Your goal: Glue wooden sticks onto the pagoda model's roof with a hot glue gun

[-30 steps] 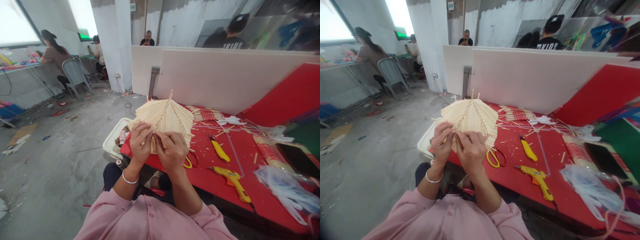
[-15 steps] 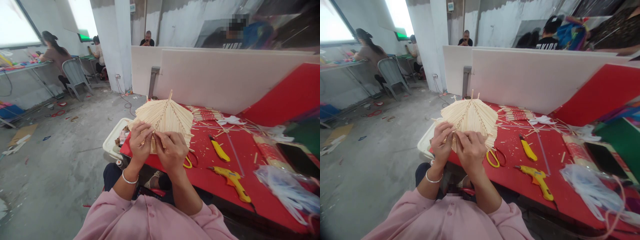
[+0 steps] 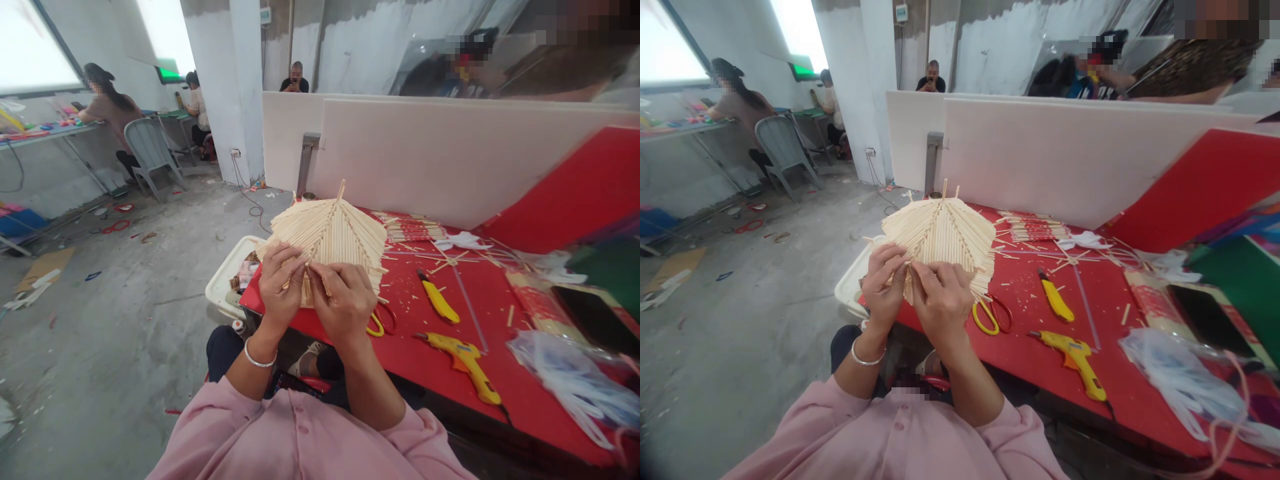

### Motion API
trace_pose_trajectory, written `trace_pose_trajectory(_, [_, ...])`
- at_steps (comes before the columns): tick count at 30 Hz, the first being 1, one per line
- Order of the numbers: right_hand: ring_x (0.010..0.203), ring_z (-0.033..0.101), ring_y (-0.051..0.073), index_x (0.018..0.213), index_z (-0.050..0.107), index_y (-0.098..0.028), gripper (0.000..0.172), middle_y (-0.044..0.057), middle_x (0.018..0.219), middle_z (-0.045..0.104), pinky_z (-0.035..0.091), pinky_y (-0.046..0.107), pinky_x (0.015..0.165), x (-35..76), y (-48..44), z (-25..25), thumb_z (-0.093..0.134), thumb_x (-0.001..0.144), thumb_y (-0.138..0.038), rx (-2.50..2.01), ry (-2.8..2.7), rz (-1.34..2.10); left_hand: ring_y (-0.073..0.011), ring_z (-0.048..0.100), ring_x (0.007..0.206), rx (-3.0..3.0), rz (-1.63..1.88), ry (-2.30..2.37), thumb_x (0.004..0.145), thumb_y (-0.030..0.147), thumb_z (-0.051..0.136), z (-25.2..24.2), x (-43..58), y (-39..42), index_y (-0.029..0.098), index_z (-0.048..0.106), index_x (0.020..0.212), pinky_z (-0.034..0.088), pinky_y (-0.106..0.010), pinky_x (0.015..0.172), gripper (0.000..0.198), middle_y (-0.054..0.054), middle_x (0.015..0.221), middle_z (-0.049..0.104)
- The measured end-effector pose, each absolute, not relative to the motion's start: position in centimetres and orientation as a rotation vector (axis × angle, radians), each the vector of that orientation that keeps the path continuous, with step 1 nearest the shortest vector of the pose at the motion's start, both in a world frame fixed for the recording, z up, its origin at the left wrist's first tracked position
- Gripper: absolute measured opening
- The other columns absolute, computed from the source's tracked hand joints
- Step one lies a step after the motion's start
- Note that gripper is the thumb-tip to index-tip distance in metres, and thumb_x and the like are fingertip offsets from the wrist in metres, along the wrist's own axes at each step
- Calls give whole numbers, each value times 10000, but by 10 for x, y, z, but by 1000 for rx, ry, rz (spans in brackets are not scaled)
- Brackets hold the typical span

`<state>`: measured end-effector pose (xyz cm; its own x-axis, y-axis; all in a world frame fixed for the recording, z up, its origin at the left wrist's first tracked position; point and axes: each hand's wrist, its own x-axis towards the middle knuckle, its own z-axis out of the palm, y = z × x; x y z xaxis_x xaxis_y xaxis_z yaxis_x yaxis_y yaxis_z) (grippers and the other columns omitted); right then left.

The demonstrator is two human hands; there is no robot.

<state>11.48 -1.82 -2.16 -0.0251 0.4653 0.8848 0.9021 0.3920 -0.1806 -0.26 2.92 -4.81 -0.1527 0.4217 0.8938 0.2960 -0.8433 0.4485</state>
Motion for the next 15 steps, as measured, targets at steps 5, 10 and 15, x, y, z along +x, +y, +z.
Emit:
trace_pose_trajectory(5, [775, 567, 159, 1009, 741, -200, 102, 41, 815, 680, 425, 299, 710, 114, -18, -20, 672, 933, -202, -1213, -1654, -569, -192, 650, 1134, 1969, 2156, 824, 953, 124, 645, -49, -3, 30, 219, 736, 1037, 548, -459, 1039, 156, -46, 1086, 727])
trace_pose_trajectory(10, [767, 566, 158, 1009, 743, -200, 104, 39, 808, 680, 432, 299, 711, 114, -18, -19, 675, 931, -203, -1209, -1653, -582, -192, 661, 1121, 1985, 2157, 855, 968, 164, 634, -49, -3, 29, 224, 734, 1026, 565, -454, 1020, 130, -40, 1068, 734])
trace_pose_trajectory(15, [777, 579, 160, 1017, 742, -200, 111, 39, 810, 681, 439, 300, 716, 114, -18, -20, 681, 925, -193, -1204, -1656, -561, -190, 662, 1119, 1976, 2152, 862, 969, 165, 634, -48, -3, 29, 223, 736, 1020, 565, -456, 1024, 127, -42, 1067, 735])
